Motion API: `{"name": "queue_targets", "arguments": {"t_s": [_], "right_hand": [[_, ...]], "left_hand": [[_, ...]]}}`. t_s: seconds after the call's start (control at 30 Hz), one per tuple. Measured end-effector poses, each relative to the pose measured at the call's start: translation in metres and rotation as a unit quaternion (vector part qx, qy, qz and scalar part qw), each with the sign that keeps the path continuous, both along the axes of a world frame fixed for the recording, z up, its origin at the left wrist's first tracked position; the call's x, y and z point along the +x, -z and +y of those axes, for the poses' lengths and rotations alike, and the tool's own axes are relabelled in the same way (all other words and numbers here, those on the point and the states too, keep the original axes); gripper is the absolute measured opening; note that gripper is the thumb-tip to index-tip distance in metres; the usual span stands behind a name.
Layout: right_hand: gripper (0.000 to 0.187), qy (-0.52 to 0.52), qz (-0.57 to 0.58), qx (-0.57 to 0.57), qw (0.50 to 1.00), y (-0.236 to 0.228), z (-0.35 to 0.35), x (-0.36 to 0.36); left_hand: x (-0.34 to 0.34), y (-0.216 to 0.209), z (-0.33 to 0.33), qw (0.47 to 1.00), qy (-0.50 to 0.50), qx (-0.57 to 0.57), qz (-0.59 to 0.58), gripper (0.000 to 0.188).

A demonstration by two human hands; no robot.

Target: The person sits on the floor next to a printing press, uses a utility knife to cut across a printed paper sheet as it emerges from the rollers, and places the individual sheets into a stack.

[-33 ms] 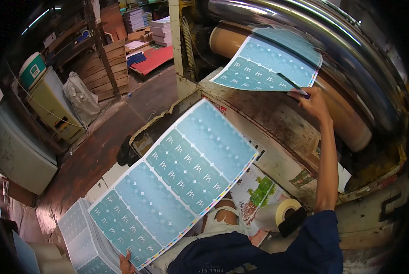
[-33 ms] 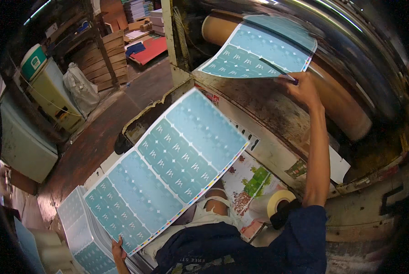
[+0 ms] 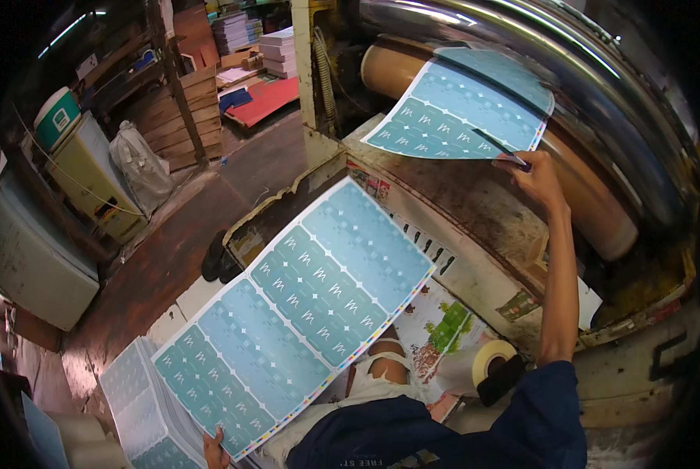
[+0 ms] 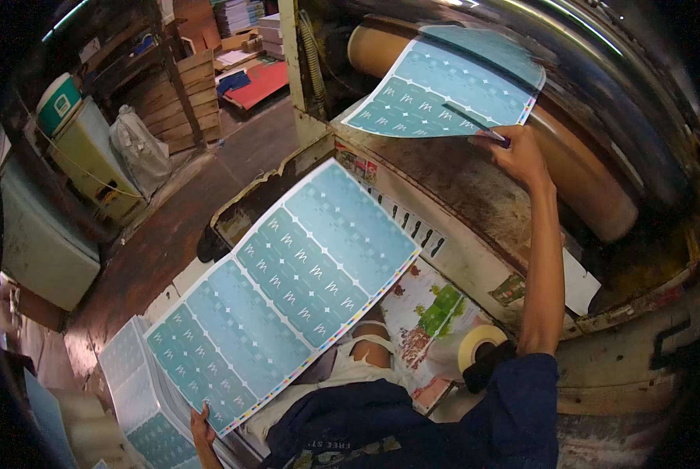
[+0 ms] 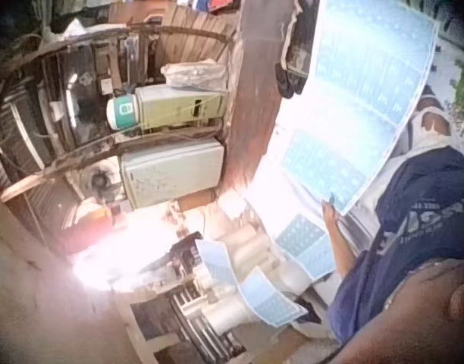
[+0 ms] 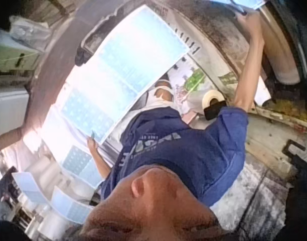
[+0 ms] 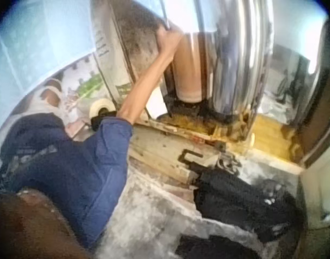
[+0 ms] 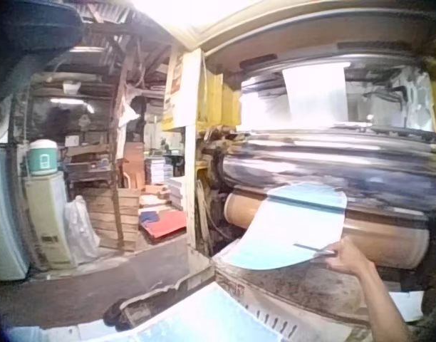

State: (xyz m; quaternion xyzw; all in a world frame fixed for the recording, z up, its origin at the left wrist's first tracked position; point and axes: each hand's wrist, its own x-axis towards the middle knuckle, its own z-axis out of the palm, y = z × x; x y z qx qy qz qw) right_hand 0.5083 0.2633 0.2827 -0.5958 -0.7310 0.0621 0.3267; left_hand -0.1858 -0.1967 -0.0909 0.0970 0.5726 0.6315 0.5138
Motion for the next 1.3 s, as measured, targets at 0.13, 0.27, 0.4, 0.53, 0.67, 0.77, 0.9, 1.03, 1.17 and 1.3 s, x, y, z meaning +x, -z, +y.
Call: {"name": "queue_targets", "arguments": {"t_s": [0.13, 0.27, 0.4, 0.53, 0.67, 0.77, 0.9, 1.03, 1.17, 1.3], "right_hand": [[0.023, -0.043, -0.049, 0.076, 0.995, 0.008, -0.011, -0.002], [0.028, -0.047, -0.015, 0.020, 0.999, 0.019, -0.027, -0.042], [0.033, -0.064, -0.025, 0.032, 0.997, 0.021, -0.044, -0.064], [0.031, -0.072, -0.044, 0.036, 0.996, 0.029, -0.065, -0.063], [0.031, -0.091, 0.010, 0.027, 0.995, 0.041, -0.079, -0.092], [0.032, -0.064, 0.022, -0.042, 0.997, 0.048, -0.099, -0.091], [0.034, -0.089, 0.040, -0.078, 0.992, 0.062, -0.111, -0.092], [0.033, -0.084, 0.026, -0.092, 0.992, 0.066, -0.129, -0.093], [0.034, -0.109, 0.003, -0.098, 0.989, 0.068, -0.149, -0.096], [0.036, -0.122, -0.003, -0.132, 0.984, 0.061, -0.162, -0.106]], "left_hand": [[0.003, 0.041, 0.021, 0.998, 0.005, -0.053, 0.033, 0.047], [0.019, 0.050, 0.082, 0.997, 0.001, -0.063, 0.039, 0.040], [0.054, 0.061, 0.126, 0.997, -0.030, -0.022, 0.062, 0.044], [0.081, 0.077, 0.147, 0.995, -0.039, -0.042, 0.085, 0.045], [0.046, 0.109, 0.137, 0.983, -0.021, -0.060, 0.170, 0.051], [0.064, 0.092, 0.154, 0.932, -0.019, -0.130, 0.339, 0.056], [0.079, 0.023, 0.183, 0.784, 0.017, -0.055, 0.618, 0.069], [0.155, -0.139, 0.234, 0.901, 0.084, 0.080, 0.418, 0.051], [0.207, -0.327, 0.205, 0.772, 0.160, 0.296, 0.539, 0.033], [0.252, -0.464, 0.125, 0.560, 0.289, 0.228, 0.742, 0.033]]}}
